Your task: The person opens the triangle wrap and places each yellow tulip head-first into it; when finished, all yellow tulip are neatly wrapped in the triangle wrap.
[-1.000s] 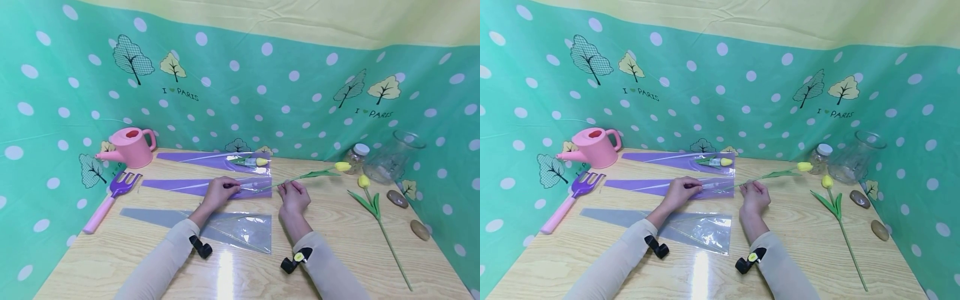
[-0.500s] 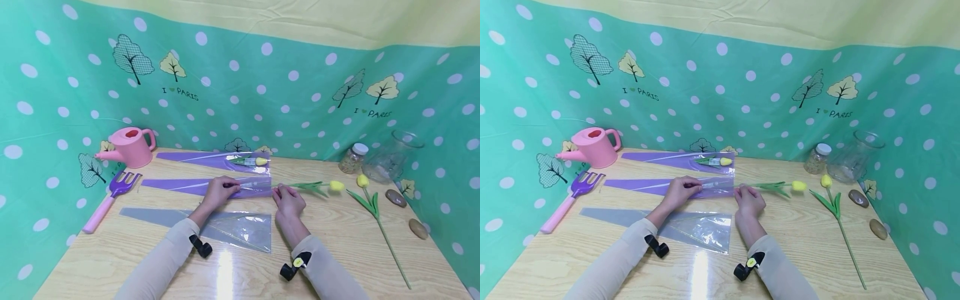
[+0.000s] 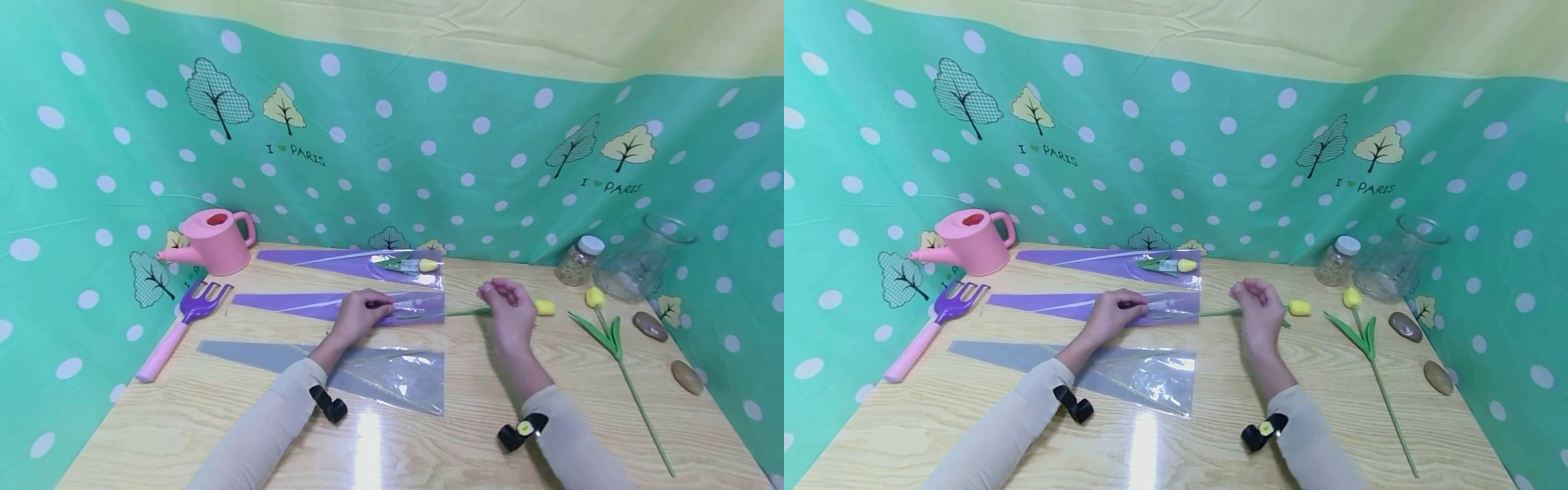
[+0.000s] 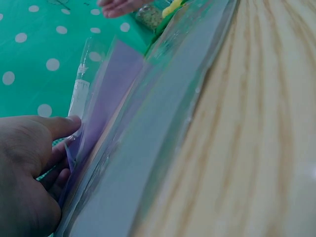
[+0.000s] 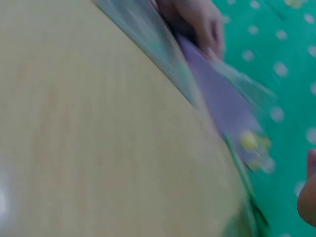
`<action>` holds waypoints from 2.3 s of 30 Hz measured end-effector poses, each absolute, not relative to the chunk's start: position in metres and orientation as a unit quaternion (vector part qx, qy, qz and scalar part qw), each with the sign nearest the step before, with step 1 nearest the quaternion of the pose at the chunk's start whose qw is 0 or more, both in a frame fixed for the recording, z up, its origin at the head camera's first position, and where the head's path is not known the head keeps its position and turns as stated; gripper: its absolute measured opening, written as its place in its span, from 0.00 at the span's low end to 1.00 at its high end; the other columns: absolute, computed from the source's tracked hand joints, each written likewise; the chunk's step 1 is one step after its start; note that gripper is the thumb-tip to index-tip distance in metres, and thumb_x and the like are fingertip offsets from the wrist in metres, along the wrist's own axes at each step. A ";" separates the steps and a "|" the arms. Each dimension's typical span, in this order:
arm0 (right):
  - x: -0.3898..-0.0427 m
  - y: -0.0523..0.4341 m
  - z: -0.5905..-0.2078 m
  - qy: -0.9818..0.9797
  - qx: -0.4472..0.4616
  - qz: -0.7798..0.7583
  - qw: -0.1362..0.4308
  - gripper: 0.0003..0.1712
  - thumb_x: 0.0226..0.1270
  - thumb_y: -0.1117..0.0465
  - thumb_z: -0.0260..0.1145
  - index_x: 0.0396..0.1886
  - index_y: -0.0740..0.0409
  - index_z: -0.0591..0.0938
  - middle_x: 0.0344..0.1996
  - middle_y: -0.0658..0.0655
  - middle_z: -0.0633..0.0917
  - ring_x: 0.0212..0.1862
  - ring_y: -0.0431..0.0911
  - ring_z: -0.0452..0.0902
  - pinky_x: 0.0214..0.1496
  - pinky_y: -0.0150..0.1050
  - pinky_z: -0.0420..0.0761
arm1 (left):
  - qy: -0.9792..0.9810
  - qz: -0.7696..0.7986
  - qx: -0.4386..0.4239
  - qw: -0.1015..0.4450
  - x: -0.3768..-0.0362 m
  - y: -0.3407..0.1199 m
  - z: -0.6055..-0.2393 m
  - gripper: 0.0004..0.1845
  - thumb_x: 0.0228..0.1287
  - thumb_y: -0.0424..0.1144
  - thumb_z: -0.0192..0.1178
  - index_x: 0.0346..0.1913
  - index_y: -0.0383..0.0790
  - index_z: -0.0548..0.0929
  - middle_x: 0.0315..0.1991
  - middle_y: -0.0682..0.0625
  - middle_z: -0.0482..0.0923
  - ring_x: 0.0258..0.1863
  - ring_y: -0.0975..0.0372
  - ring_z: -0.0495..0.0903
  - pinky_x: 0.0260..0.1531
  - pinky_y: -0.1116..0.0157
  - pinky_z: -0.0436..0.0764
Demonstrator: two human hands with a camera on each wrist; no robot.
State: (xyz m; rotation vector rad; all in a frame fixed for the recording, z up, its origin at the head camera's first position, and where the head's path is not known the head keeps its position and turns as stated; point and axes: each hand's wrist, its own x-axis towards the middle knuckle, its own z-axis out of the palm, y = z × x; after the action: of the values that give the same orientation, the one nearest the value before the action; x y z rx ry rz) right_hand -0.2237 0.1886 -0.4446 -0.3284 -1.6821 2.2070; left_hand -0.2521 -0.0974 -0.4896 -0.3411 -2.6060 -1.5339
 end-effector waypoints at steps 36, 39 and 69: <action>-0.267 0.352 -0.456 -0.921 0.082 0.377 -0.056 0.18 0.75 0.56 0.68 0.58 0.59 0.84 0.59 0.64 0.83 0.61 0.51 0.78 0.50 0.20 0.76 | -0.858 -0.496 -0.123 0.055 -0.252 -0.099 -0.490 0.08 0.60 0.36 0.75 0.43 0.46 0.93 0.45 0.48 0.91 0.50 0.53 0.88 0.60 0.54 0.84; -0.267 0.353 -0.460 -0.923 0.092 0.371 -0.054 0.17 0.74 0.56 0.68 0.57 0.59 0.85 0.58 0.64 0.84 0.56 0.42 0.78 0.49 0.21 0.76 | -0.857 -0.498 -0.123 0.053 -0.252 -0.099 -0.490 0.08 0.60 0.36 0.75 0.43 0.46 0.93 0.45 0.48 0.91 0.50 0.53 0.87 0.60 0.54 0.84; -0.258 0.260 -0.465 -0.901 0.103 0.420 0.011 0.08 0.69 0.63 0.71 0.46 0.56 0.90 0.46 0.59 0.90 0.52 0.53 0.84 0.49 0.28 0.82 | -0.866 -0.478 -0.129 0.067 -0.255 -0.092 -0.482 0.08 0.60 0.37 0.75 0.43 0.46 0.93 0.45 0.48 0.90 0.48 0.56 0.87 0.55 0.57 0.86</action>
State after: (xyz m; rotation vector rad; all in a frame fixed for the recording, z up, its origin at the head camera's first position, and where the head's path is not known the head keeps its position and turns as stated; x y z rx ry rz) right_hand -0.2575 0.2603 -0.4649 0.3227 -2.8130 1.3117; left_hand -0.2545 -0.0924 -0.4818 -0.3887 -2.6126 -1.4401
